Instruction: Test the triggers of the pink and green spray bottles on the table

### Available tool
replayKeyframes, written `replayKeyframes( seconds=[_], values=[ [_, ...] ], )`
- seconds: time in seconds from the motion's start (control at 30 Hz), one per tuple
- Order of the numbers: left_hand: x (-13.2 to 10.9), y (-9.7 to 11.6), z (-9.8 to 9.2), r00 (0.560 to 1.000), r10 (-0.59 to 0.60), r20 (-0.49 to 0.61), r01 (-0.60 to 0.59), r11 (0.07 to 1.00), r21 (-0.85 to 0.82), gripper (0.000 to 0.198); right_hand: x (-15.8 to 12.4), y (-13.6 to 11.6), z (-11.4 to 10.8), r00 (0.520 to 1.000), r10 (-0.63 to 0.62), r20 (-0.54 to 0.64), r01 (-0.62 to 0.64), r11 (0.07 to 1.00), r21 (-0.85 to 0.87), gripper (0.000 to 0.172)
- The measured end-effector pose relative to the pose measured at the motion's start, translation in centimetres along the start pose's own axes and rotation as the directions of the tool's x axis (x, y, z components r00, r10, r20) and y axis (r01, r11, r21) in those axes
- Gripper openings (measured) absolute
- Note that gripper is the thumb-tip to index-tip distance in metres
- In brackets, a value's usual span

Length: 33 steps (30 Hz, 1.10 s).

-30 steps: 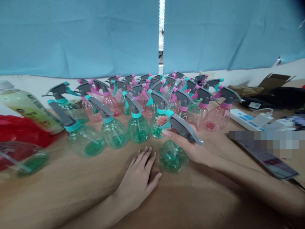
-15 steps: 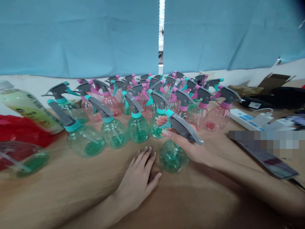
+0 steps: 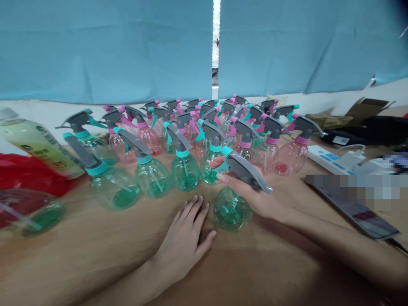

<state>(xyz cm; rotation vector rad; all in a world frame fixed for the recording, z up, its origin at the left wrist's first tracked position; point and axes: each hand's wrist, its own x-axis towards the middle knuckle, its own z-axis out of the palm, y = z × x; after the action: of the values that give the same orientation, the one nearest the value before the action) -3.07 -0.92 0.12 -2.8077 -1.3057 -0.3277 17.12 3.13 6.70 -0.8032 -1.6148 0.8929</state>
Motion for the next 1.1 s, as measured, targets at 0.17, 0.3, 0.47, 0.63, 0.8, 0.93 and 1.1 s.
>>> replayKeyframes(
  seconds=[0.17, 0.3, 0.47, 0.63, 0.8, 0.93, 1.1],
  values=[
    [-0.04, -0.05, 0.04, 1.000, -0.010, -0.001, 0.010, 1.000, -0.004, 0.054, 0.14, -0.21, -0.10, 0.999, -0.049, 0.020, 0.049, 0.999, -0.007, 0.021],
    [-0.03, -0.04, 0.03, 1.000, -0.009, 0.017, 0.009, 1.000, 0.008, 0.055, 0.17, -0.23, -0.24, 0.999, -0.041, 0.007, 0.041, 0.991, -0.131, 0.015],
    [-0.04, -0.08, 0.05, 1.000, -0.012, 0.002, 0.012, 1.000, 0.000, 0.054, 0.24, -0.26, -0.17, 0.999, -0.035, -0.014, 0.032, 0.988, -0.151, 0.016],
    [0.00, -0.12, 0.08, 1.000, -0.005, -0.007, 0.005, 1.000, -0.005, 0.054, 0.24, -0.45, -0.30, 0.999, -0.050, 0.002, 0.049, 0.981, -0.187, 0.020],
    [-0.03, -0.08, 0.02, 1.000, -0.007, -0.014, 0.007, 1.000, -0.006, 0.053, 0.16, -0.68, -0.53, 0.999, -0.033, 0.014, 0.036, 0.974, -0.224, 0.026],
    [-0.06, -0.07, -0.01, 1.000, -0.002, -0.017, 0.002, 1.000, -0.005, 0.053, 0.16, -0.80, -0.62, 1.000, -0.020, 0.020, 0.024, 0.975, -0.222, 0.028],
    [-0.10, -0.13, 0.10, 1.000, -0.004, -0.025, 0.004, 1.000, -0.005, 0.053, 0.24, -0.74, -0.60, 0.999, -0.002, 0.053, 0.010, 0.988, -0.153, 0.016]
  ],
)
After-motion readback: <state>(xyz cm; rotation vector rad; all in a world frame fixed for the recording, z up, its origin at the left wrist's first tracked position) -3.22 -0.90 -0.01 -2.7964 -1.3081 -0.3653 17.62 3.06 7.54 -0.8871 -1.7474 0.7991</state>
